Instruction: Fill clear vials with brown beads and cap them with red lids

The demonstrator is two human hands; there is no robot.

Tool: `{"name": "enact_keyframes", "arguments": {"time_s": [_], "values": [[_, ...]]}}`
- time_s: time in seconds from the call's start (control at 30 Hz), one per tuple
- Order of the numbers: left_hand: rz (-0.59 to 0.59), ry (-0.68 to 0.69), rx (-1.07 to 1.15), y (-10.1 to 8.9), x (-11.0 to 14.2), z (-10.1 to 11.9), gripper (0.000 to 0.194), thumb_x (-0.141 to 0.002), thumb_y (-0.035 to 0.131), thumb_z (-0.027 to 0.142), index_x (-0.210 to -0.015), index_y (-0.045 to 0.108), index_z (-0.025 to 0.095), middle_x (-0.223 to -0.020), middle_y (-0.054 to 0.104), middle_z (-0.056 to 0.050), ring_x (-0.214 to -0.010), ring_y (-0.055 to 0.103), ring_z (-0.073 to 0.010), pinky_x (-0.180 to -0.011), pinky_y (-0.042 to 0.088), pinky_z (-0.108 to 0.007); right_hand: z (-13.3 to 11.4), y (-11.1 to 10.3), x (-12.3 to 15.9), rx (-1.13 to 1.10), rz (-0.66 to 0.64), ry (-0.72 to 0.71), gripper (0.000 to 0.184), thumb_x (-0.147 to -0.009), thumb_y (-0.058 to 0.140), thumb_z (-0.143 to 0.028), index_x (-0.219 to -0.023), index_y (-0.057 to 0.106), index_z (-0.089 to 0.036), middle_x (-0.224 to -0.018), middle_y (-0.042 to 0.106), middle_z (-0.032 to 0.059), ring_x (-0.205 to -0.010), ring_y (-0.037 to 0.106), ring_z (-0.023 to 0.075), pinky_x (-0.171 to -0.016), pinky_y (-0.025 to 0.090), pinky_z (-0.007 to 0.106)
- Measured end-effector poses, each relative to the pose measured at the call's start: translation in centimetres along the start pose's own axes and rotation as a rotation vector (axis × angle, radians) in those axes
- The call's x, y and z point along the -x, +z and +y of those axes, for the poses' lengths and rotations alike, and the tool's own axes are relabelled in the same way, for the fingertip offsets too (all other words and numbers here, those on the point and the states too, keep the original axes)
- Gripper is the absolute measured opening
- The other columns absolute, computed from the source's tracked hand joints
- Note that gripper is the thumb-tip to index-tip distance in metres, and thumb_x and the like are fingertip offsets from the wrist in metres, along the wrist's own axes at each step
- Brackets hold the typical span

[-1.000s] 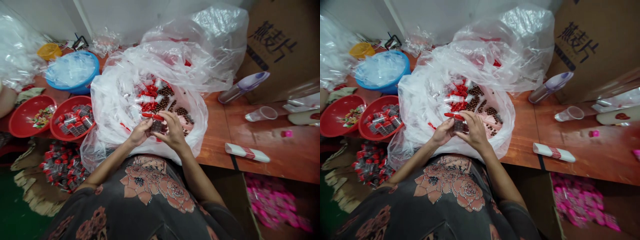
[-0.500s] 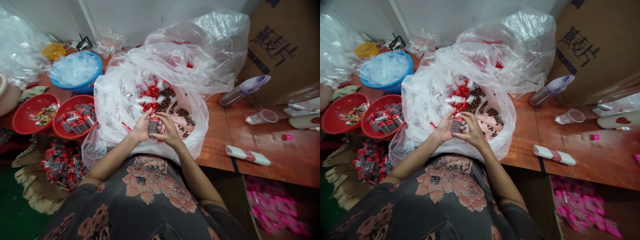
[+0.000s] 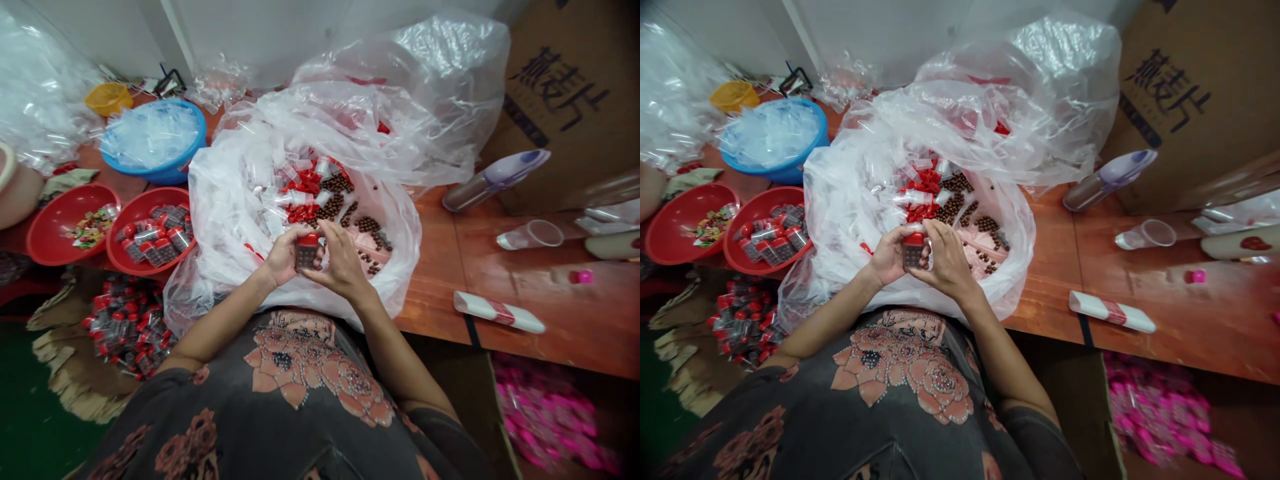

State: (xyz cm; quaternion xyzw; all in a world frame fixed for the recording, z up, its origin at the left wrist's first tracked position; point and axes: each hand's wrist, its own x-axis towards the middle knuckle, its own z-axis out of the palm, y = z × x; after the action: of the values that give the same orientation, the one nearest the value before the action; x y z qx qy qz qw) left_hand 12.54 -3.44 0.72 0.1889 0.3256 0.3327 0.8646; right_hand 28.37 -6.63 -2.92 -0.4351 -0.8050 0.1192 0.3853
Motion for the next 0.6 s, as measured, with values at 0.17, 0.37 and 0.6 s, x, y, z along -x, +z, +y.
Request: {"name": "enact_keyframes", "arguments": {"time_s": [0.17,0.37,0.6], "values": [[0.013,0.08,-0.076,-0.2,-0.3,-1.6,0.037,-0.09,0.05,0.051,-0.089,0.065,0.017,-0.055,0.06,-0.001,-0.048,0.059,-0.0159,-0.053,0.05,-0.027,0.0,-0.2,-0.5,0.051,-0.006,-0.075,0.08,-0.077,0.071,-0.043,-0.145,0.033,-0.027,-0.14,0.051,0.0141,-0.136,0.046,0.0361,-0.114,0.035,0.062],[0.121,0.189,-0.142,-0.5,0.0,-3.0,0.041,-0.089,0.048,0.058,-0.077,0.058,0.02,-0.046,0.049,0.003,-0.037,0.046,-0.0115,-0.042,0.038,-0.024,0.1,0.8,-0.2,0.099,0.032,-0.132,0.074,-0.075,0.071,-0.048,-0.139,0.041,-0.024,-0.13,0.061,0.0143,-0.129,0.054,0.0358,-0.115,0.033,0.062],[0.189,0.209,-0.163,-1.7,0.8,-3.9,0.038,-0.087,0.049,0.057,-0.081,0.057,0.02,-0.046,0.049,0.004,-0.038,0.045,-0.0119,-0.043,0.035,-0.025,-0.9,2.4,0.3,0.03,-0.097,-0.08,0.073,-0.079,0.071,-0.052,-0.141,0.042,-0.027,-0.134,0.062,0.0115,-0.131,0.054,0.0347,-0.119,0.026,0.064]]}}
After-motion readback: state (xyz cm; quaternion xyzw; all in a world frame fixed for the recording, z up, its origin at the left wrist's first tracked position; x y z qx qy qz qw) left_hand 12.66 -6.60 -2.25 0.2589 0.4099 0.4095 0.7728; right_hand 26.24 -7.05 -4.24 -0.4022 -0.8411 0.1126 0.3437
